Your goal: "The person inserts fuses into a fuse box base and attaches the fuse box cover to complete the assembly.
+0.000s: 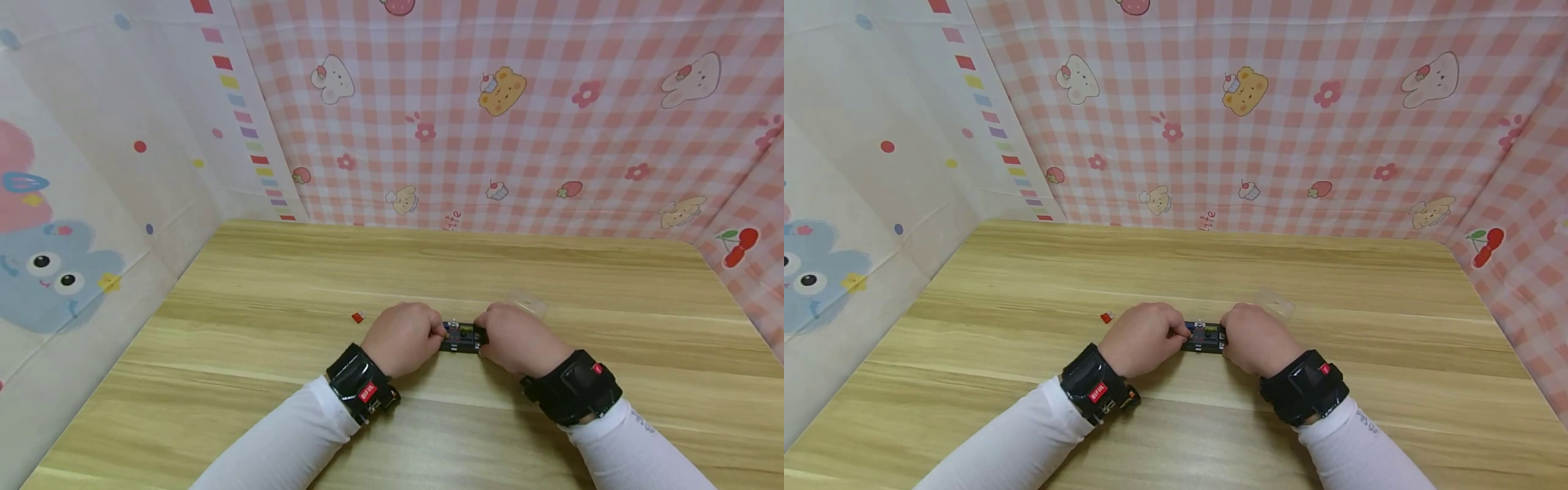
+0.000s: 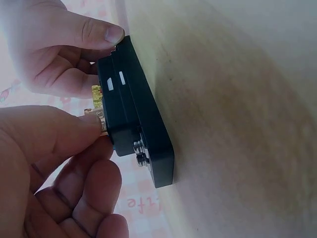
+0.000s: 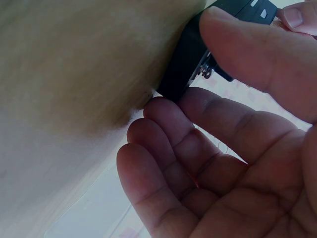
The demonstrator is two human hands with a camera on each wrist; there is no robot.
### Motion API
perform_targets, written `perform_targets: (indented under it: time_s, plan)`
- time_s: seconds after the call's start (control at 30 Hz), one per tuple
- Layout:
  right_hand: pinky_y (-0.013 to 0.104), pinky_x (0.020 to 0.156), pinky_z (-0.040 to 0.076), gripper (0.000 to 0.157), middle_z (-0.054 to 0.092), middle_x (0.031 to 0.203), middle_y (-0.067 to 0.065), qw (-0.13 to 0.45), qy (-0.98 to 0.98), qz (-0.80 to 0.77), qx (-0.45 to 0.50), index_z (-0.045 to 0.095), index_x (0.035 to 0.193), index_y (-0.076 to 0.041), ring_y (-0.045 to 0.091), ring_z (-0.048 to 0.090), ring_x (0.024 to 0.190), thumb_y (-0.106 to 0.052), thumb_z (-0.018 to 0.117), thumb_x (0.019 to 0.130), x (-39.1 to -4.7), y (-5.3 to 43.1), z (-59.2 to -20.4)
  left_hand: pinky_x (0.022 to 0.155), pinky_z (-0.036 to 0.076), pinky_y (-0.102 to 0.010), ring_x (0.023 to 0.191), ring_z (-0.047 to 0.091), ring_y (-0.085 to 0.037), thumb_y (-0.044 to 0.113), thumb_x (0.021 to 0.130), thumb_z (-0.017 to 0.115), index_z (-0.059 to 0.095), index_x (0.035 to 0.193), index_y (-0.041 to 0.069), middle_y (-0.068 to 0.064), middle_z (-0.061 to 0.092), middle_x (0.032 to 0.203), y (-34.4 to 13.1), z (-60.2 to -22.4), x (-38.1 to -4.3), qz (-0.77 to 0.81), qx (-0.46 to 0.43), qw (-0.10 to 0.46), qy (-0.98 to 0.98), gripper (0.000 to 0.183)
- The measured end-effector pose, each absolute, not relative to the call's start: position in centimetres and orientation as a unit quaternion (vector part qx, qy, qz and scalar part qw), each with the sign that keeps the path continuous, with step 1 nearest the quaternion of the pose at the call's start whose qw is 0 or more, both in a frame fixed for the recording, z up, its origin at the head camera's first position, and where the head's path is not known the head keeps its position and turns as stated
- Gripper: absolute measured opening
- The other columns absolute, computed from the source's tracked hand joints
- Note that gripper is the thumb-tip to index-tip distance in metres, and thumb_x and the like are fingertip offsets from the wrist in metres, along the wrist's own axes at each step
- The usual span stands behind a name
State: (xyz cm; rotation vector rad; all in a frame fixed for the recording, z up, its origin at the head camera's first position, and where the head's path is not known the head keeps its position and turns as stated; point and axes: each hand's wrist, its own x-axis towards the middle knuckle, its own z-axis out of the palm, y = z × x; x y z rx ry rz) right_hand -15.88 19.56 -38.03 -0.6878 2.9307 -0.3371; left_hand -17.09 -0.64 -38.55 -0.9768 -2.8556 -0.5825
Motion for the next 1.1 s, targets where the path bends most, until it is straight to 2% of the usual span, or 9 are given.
perform_targets:
  time_s: [1.1]
  plan:
    - [0.030, 0.061, 0.042, 0.015, 0.054, 0.075, 0.000, 0.065, 0.968, -0.105, -0.220, 0.067, 0.082, -0.010, 0.014, 0.045, 0.065, -0.013, 0.077, 0.071, -15.90, 19.45, -38.00, 0.060, 0.043, -0.023, 0.064, 0.047, -0.001, 0.020, 0.084, 0.066, 0.071, 0.075, 0.023, 0.014, 0.058, 0.074, -0.41, -38.51, -16.98, -0.171, -0.320, 0.034, -0.931, 0.011]
